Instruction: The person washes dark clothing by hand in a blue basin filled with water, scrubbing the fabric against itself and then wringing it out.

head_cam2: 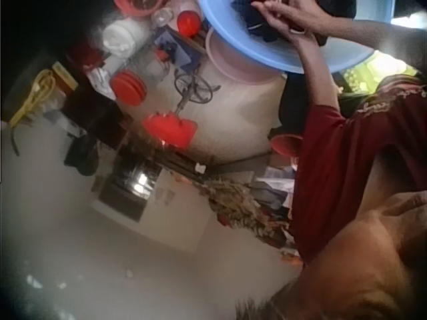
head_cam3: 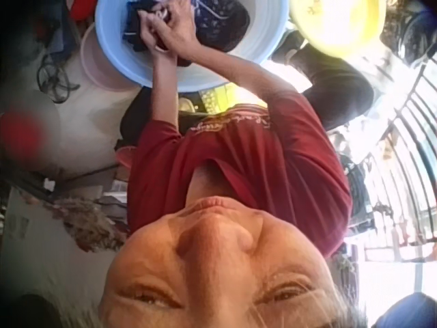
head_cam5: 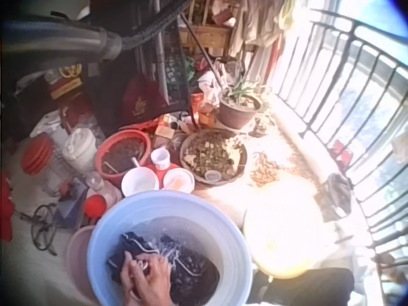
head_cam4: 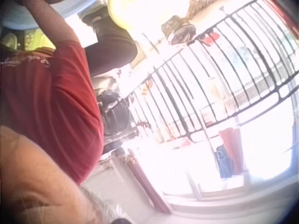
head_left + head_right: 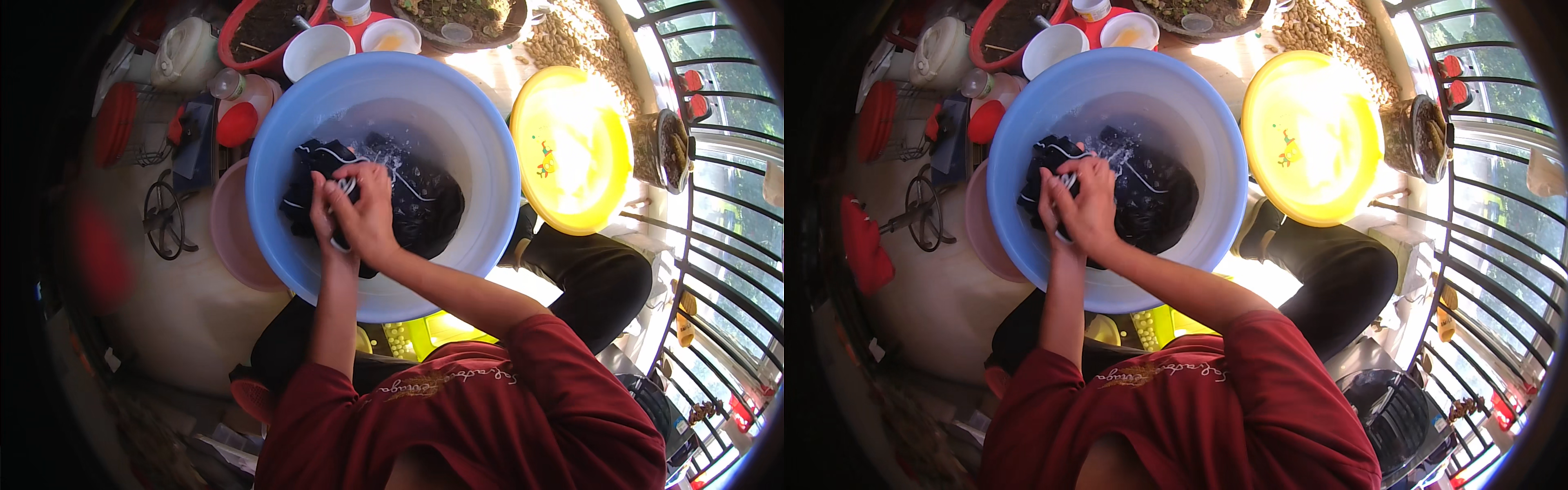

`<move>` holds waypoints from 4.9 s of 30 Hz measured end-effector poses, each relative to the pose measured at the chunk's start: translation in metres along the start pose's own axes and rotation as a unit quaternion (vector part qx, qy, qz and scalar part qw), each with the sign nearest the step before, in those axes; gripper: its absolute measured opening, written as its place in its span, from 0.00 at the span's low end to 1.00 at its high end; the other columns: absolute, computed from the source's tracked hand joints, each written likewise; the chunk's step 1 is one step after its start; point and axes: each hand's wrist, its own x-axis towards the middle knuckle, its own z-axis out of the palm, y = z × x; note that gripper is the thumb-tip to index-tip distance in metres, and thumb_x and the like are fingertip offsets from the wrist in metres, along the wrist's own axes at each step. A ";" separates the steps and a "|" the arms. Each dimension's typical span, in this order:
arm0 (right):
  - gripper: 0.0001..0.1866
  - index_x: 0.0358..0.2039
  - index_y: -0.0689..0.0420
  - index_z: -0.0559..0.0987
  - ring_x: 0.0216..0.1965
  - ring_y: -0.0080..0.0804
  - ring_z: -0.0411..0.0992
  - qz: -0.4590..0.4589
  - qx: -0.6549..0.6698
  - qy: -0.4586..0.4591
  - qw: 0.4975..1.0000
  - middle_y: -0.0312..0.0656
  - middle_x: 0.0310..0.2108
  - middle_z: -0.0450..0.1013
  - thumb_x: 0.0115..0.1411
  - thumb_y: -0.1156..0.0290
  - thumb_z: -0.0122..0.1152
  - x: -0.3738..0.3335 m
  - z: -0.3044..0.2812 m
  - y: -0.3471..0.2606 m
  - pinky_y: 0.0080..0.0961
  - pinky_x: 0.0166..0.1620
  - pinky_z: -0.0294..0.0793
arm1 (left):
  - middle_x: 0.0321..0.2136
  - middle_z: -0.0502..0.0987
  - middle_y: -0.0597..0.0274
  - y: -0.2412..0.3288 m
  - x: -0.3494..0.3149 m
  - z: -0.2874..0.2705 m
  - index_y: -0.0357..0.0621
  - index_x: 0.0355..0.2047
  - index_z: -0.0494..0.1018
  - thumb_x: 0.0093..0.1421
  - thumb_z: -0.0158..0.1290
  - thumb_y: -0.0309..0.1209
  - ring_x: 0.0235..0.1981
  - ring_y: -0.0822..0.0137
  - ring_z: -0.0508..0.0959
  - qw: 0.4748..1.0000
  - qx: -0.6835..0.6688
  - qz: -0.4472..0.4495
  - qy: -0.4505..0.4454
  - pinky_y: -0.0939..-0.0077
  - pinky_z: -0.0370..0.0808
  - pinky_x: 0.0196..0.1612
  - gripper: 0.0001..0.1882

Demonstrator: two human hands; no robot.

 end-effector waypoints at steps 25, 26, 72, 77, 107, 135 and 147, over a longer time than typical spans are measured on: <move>0.14 0.31 0.57 0.75 0.36 0.52 0.71 0.059 -0.033 -0.040 0.997 0.51 0.33 0.69 0.51 0.60 0.62 0.015 0.014 0.023 0.37 0.38 0.71 | 0.54 0.67 0.57 0.002 0.000 -0.016 0.42 0.54 0.64 0.62 0.40 0.51 0.52 0.61 0.68 0.974 0.059 0.078 0.202 0.63 0.60 0.58 0.29; 0.14 0.30 0.57 0.75 0.32 0.49 0.72 0.086 -0.050 0.011 0.995 0.50 0.29 0.70 0.51 0.60 0.62 0.045 0.020 0.050 0.36 0.37 0.71 | 0.53 0.68 0.57 -0.005 0.002 -0.008 0.43 0.54 0.64 0.63 0.40 0.49 0.53 0.60 0.68 0.971 0.072 0.110 0.202 0.63 0.60 0.58 0.27; 0.19 0.32 0.55 0.74 0.38 0.47 0.68 -0.038 -0.013 -0.049 0.998 0.46 0.37 0.66 0.48 0.54 0.65 0.015 0.002 -0.006 0.37 0.40 0.70 | 0.36 0.72 0.60 0.020 0.011 -0.029 0.45 0.38 0.69 0.62 0.42 0.45 0.42 0.67 0.72 0.976 0.188 0.095 0.060 0.71 0.68 0.47 0.17; 0.18 0.28 0.59 0.74 0.35 0.49 0.70 0.045 -0.012 -0.037 0.998 0.47 0.33 0.68 0.50 0.56 0.63 0.016 0.011 0.021 0.38 0.40 0.69 | 0.39 0.73 0.59 0.004 0.009 -0.035 0.45 0.42 0.70 0.59 0.45 0.46 0.42 0.64 0.74 0.959 0.139 0.074 0.238 0.68 0.70 0.46 0.20; 0.14 0.28 0.60 0.73 0.34 0.43 0.71 0.095 -0.005 0.032 0.995 0.48 0.31 0.71 0.48 0.63 0.65 0.064 -0.003 0.044 0.32 0.36 0.70 | 0.46 0.71 0.57 -0.014 0.014 -0.007 0.33 0.49 0.66 0.62 0.40 0.32 0.49 0.62 0.70 0.964 0.141 0.101 0.201 0.67 0.65 0.54 0.19; 0.22 0.51 0.53 0.72 0.60 0.53 0.55 -0.050 -0.003 -0.113 0.992 0.56 0.59 0.56 0.57 0.58 0.52 0.014 0.017 0.044 0.44 0.60 0.53 | 0.58 0.59 0.57 0.002 0.003 0.004 0.45 0.60 0.55 0.64 0.38 0.50 0.58 0.61 0.60 0.976 0.138 0.074 0.152 0.62 0.52 0.62 0.30; 0.20 0.46 0.60 0.72 0.46 0.42 0.69 0.069 0.053 -0.153 0.984 0.49 0.45 0.70 0.54 0.67 0.58 0.023 -0.011 0.048 0.31 0.51 0.66 | 0.52 0.68 0.48 0.035 0.015 0.007 0.42 0.58 0.57 0.66 0.29 0.49 0.57 0.51 0.63 0.967 0.123 0.195 0.105 0.52 0.57 0.60 0.29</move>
